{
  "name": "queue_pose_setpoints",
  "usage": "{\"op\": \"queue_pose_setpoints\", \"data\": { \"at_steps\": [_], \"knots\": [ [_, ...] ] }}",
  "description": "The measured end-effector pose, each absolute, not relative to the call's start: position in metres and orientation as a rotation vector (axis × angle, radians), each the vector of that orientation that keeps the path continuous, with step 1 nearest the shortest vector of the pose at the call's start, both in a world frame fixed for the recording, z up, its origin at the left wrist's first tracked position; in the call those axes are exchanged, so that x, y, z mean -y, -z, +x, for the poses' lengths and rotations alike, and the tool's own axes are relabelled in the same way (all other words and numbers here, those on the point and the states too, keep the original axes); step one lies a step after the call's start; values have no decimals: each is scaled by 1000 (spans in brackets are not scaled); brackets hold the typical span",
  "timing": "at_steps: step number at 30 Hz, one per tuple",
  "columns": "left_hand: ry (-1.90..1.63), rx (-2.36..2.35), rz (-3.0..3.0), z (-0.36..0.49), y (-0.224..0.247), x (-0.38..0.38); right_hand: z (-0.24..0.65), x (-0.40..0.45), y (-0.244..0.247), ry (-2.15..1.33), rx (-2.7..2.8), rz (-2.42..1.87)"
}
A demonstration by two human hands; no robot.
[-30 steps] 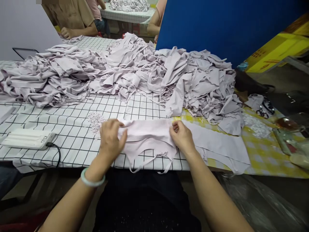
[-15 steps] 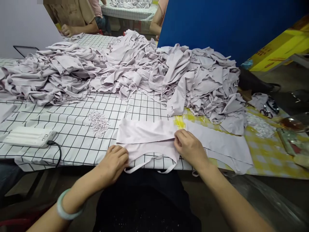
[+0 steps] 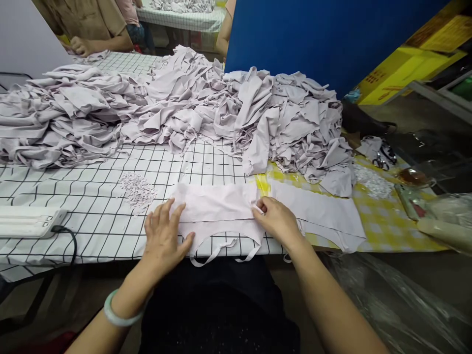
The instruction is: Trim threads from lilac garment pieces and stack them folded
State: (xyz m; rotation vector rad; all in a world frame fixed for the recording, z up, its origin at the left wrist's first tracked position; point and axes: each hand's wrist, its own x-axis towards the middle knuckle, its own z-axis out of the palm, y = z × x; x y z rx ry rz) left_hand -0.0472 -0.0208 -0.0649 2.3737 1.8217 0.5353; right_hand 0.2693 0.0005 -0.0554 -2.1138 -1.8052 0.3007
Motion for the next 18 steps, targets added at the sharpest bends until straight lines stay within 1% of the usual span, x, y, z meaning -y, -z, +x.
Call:
{"op": "queue_pose_setpoints", "data": {
  "at_steps": [2,5,8,10,13,18],
  "knots": [
    [-505,-1794,2356,-49,66,31,276,3,57,-349,1689,-2125],
    [-487,-1802,2293,-54,64,32,288,17,57,-292,1663,-2025],
    [-530,-1865,2150,-55,61,15,290,33,57,-345,1799,-1934],
    [-575,-1976,2035,-51,61,-4,289,34,58,-323,1763,-1931],
    [-526,-2061,2005,-42,61,-34,286,18,64,-190,1652,-1961],
    [-394,-2028,2008,-46,56,-57,273,-34,82,-24,1805,-2172]
  ]
}}
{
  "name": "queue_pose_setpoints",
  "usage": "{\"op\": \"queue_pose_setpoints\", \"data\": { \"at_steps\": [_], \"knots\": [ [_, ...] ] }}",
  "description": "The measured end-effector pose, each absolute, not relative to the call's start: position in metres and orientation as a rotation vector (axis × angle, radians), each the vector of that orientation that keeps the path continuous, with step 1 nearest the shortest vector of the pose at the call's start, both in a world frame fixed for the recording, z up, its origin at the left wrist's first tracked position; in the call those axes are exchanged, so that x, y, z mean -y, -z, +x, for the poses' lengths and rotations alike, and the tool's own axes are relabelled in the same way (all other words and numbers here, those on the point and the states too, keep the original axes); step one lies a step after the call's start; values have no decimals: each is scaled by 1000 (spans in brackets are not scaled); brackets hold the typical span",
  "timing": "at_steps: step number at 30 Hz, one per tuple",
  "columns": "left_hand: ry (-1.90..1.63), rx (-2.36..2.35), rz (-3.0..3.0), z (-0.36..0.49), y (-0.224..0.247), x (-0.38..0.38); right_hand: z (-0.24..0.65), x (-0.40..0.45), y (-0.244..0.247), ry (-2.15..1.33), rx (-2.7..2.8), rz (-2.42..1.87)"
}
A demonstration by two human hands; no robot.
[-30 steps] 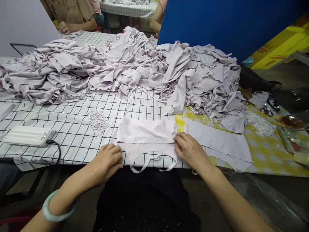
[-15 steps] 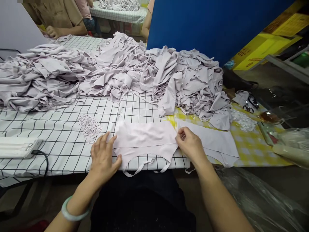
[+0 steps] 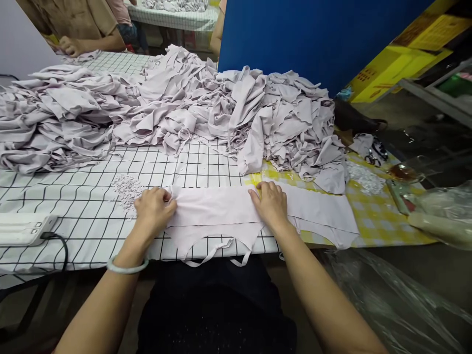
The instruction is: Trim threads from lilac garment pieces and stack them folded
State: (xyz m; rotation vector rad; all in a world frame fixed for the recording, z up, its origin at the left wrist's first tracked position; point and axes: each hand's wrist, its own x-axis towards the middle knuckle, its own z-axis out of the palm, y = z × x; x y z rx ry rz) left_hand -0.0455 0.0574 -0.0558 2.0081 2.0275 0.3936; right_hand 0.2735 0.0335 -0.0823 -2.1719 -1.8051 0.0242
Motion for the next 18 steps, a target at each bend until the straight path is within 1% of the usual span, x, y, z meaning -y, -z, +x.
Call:
{"op": "queue_pose_setpoints", "data": {
  "at_steps": [2,4,5,7,9,10,11,13,16,18],
  "knots": [
    [-427,-2111,2037,-50,55,-55,267,-45,85,14,1834,-2185],
    [-532,-2139,2135,-50,56,-48,262,-42,80,57,1806,-2142],
    [-581,-2084,2221,-47,58,-44,260,-33,76,74,1778,-2097],
    [-600,-1827,2426,-37,62,-33,255,2,65,40,1712,-1961],
    [-565,-1522,2567,-23,64,-20,249,53,58,-166,1637,-1839],
    [-572,-1393,2595,-15,65,-12,245,79,58,-349,1589,-1821],
    [-598,-1281,2601,-8,64,-4,240,104,61,-569,1532,-1832],
    [-601,-1059,2586,5,59,13,227,138,74,-810,1354,-1892],
    [-338,-727,2541,19,46,32,214,149,102,-984,1180,-1855],
    [-224,-644,2500,28,38,36,211,142,111,-1102,1133,-1763]
  ]
}}
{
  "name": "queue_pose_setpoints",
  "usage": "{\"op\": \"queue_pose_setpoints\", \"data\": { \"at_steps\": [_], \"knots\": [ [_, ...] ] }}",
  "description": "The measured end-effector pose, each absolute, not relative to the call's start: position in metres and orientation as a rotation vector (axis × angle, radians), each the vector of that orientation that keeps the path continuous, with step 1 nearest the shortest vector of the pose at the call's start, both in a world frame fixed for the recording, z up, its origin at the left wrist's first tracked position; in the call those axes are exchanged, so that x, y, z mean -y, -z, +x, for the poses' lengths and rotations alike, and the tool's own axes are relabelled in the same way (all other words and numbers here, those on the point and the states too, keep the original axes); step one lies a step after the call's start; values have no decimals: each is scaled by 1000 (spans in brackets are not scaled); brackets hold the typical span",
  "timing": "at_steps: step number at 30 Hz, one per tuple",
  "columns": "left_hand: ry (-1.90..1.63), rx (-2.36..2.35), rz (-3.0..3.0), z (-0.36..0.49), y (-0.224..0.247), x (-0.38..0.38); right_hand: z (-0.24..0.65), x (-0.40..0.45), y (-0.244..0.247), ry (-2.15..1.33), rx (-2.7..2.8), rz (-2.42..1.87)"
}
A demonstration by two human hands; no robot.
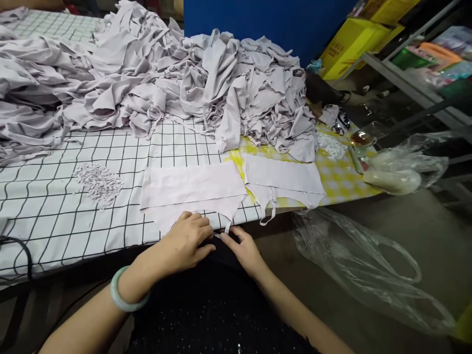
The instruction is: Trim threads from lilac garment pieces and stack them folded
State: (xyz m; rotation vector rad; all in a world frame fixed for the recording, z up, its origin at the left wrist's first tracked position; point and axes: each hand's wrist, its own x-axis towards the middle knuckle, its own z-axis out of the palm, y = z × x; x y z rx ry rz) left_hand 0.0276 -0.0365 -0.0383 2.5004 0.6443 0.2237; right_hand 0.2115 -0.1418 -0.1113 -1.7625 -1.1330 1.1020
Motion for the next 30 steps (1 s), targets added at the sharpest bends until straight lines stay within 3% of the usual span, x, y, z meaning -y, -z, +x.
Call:
{"op": "queue_pose_setpoints", "data": {
  "at_steps": [4,11,16,18,21,23,26,30],
  "knots": [
    [-428,-642,2451,57,43,27,228,139,91,-1120,1280,-1730],
    [-436,-553,2198,94,72,5,323,112,-1,-986,1860,-1798],
    [-479,-694,2134,97,73,8,356,77,-1,-465,1614,-1890],
    [-507,-719,2105,98,74,11,337,86,15,-655,1326,-1897],
    [-527,-715,2082,100,76,13,294,107,40,-1347,824,-1723],
    [-535,-715,2073,99,76,13,270,112,49,-1603,468,-1557],
    [-539,-723,2060,98,75,14,256,102,52,-1705,181,-1379],
    [-496,-744,2051,98,73,14,271,76,42,-1621,197,-1330]
  ]
}}
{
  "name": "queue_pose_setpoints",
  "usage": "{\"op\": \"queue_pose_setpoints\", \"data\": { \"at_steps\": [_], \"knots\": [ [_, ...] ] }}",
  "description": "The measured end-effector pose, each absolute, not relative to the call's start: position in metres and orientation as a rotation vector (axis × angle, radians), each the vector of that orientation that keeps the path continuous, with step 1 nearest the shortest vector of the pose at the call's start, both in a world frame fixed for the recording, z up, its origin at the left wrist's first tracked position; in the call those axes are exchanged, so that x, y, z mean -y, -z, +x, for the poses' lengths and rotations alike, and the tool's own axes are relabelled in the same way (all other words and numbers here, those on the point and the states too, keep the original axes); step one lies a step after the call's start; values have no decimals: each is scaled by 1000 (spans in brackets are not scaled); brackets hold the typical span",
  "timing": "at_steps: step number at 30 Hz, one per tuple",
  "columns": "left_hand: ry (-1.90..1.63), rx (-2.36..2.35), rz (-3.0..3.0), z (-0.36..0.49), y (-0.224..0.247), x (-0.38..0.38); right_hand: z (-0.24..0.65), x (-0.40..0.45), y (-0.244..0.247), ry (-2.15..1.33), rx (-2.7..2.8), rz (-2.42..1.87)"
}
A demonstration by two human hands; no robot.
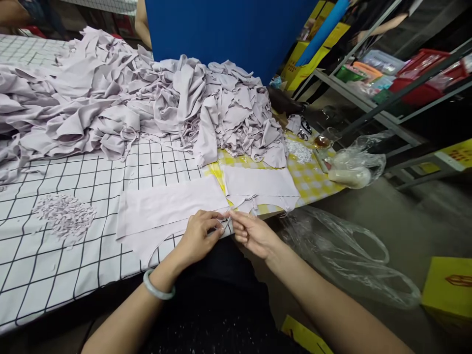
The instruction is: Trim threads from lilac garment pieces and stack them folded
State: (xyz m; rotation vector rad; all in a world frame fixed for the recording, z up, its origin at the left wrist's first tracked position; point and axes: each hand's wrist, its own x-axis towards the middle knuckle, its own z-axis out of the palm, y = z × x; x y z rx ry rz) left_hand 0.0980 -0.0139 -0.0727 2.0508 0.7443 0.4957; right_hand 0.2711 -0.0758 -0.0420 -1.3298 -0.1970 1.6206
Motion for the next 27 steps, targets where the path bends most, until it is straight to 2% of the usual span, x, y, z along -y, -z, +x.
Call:
{"op": "queue_pose_setpoints", "data": {
  "at_steps": [4,15,18,20,27],
  "knots": [
    [-452,-756,2067,99,69,14,298,51,26,-1333,285,-1284],
    [-588,-783,2043,101,75,18,314,23,4,-1182,509,-1241],
    [-777,-827,1774,102,59,17,292,44,0,-1287,694,-1331],
    [-767,-823,1520,100,43,16,275,62,2,-1352,869,-1413],
    [-549,-738,774,89,29,22,235,101,18,-939,1253,-1574]
  ]
}}
